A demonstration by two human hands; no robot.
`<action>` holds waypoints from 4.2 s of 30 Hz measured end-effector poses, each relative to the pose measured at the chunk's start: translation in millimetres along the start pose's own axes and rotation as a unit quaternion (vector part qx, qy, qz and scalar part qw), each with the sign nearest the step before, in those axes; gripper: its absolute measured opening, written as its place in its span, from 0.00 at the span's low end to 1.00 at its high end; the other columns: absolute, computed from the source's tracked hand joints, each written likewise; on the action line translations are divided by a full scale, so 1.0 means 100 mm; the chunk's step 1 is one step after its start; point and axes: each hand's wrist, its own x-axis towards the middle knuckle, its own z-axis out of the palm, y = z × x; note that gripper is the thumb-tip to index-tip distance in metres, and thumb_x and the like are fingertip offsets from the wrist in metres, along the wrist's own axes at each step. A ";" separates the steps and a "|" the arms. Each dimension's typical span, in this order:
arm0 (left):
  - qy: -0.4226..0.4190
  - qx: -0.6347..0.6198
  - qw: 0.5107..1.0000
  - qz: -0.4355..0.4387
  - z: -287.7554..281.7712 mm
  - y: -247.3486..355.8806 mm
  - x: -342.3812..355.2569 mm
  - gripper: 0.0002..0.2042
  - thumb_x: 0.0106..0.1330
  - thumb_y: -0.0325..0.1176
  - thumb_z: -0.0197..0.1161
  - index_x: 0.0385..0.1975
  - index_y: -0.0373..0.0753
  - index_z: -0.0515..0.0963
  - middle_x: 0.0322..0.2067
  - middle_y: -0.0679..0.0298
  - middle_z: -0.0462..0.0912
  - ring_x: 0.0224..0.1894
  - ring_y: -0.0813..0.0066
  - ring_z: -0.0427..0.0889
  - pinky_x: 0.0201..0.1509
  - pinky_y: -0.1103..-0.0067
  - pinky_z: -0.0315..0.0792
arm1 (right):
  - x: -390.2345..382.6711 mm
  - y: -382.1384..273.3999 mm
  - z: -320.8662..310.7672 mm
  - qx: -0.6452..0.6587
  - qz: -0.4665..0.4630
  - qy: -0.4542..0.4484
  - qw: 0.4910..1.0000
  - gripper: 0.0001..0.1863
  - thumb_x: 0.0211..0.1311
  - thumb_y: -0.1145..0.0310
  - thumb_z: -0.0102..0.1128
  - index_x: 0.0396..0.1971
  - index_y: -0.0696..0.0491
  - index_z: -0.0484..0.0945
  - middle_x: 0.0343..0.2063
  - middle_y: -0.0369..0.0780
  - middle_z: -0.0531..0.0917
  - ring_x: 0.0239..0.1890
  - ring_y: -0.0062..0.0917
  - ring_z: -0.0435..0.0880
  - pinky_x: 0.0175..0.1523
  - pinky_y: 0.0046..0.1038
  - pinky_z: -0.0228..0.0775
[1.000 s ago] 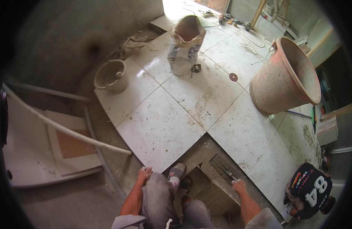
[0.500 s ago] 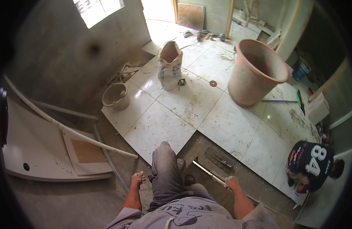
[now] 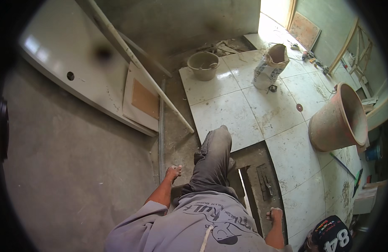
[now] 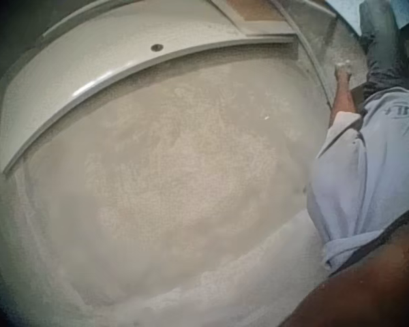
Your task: The person tests a tile fit on the floor, chips a concrete step using a chisel and hammer, scrapes the edge of the tile with a chisel, and spreads mortar onto the floor using a trowel.
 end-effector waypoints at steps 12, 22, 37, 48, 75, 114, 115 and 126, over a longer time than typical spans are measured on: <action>0.105 0.100 0.989 0.009 -0.89 0.57 -0.11 0.33 0.56 0.63 0.52 0.45 0.37 0.75 0.45 0.49 0.77 0.52 0.53 0.74 0.55 0.66 0.66 | 0.14 -0.22 0.40 0.072 -0.065 -0.097 0.991 0.12 0.59 0.65 0.52 0.29 0.60 0.77 0.19 0.43 0.80 0.16 0.29 0.77 0.17 0.30 0.66; 0.253 0.037 0.962 0.096 -1.05 2.14 -0.15 0.31 0.57 0.57 0.55 0.50 0.35 0.69 0.49 0.48 0.73 0.52 0.52 0.72 0.55 0.66 0.66 | 0.73 -1.04 1.47 -0.503 -0.398 -0.070 0.764 0.14 0.58 0.57 0.48 0.30 0.49 0.79 0.26 0.41 0.81 0.31 0.33 0.81 0.34 0.36 0.73; 0.263 0.293 0.909 0.135 -1.41 2.45 0.68 0.23 0.59 0.48 0.56 0.50 0.40 0.68 0.53 0.57 0.68 0.59 0.59 0.63 0.62 0.53 0.50 | -1.24 -5.89 6.83 -0.129 -0.604 -0.204 0.760 0.38 0.48 0.52 0.66 0.54 0.62 0.64 0.53 0.54 0.69 0.57 0.42 0.67 0.62 0.35 0.57; 0.180 0.266 0.947 -0.011 -2.01 2.62 1.33 0.23 0.59 0.51 0.54 0.49 0.43 0.72 0.52 0.56 0.71 0.55 0.56 0.68 0.61 0.62 0.56 | -1.75 -6.57 7.91 -0.052 -0.663 -0.194 0.721 0.18 0.44 0.58 0.60 0.33 0.55 0.75 0.24 0.49 0.80 0.30 0.46 0.80 0.38 0.41 0.72; 0.145 0.290 0.943 0.070 -1.48 2.74 1.09 0.22 0.62 0.50 0.53 0.49 0.42 0.71 0.55 0.59 0.69 0.58 0.59 0.66 0.61 0.62 0.56 | 0.57 -2.82 4.43 -0.620 -0.148 -0.207 0.742 0.16 0.45 0.65 0.53 0.35 0.53 0.82 0.38 0.44 0.82 0.44 0.36 0.80 0.47 0.38 0.72; -0.229 0.039 0.910 0.344 1.05 2.99 -1.56 0.22 0.64 0.41 0.57 0.47 0.27 0.70 0.40 0.56 0.76 0.38 0.70 0.78 0.39 0.79 0.70 | -0.27 1.18 0.51 0.166 0.044 0.073 0.982 0.14 0.55 0.62 0.50 0.22 0.57 0.77 0.18 0.40 0.81 0.17 0.25 0.79 0.20 0.28 0.72; -0.212 0.059 0.915 0.338 1.01 3.05 -1.63 0.22 0.64 0.41 0.57 0.47 0.28 0.70 0.39 0.57 0.76 0.39 0.70 0.78 0.40 0.79 0.70 | -0.28 1.13 0.54 0.152 0.089 0.070 0.982 0.14 0.55 0.62 0.50 0.22 0.57 0.77 0.18 0.40 0.81 0.17 0.25 0.79 0.20 0.28 0.72; -0.213 -0.046 0.912 0.347 0.84 3.30 -1.02 0.21 0.65 0.44 0.56 0.47 0.31 0.71 0.40 0.58 0.77 0.38 0.72 0.78 0.43 0.78 0.68 | -0.34 1.28 0.55 -0.101 0.112 0.009 0.989 0.10 0.56 0.70 0.49 0.26 0.61 0.77 0.23 0.44 0.82 0.21 0.28 0.82 0.24 0.31 0.76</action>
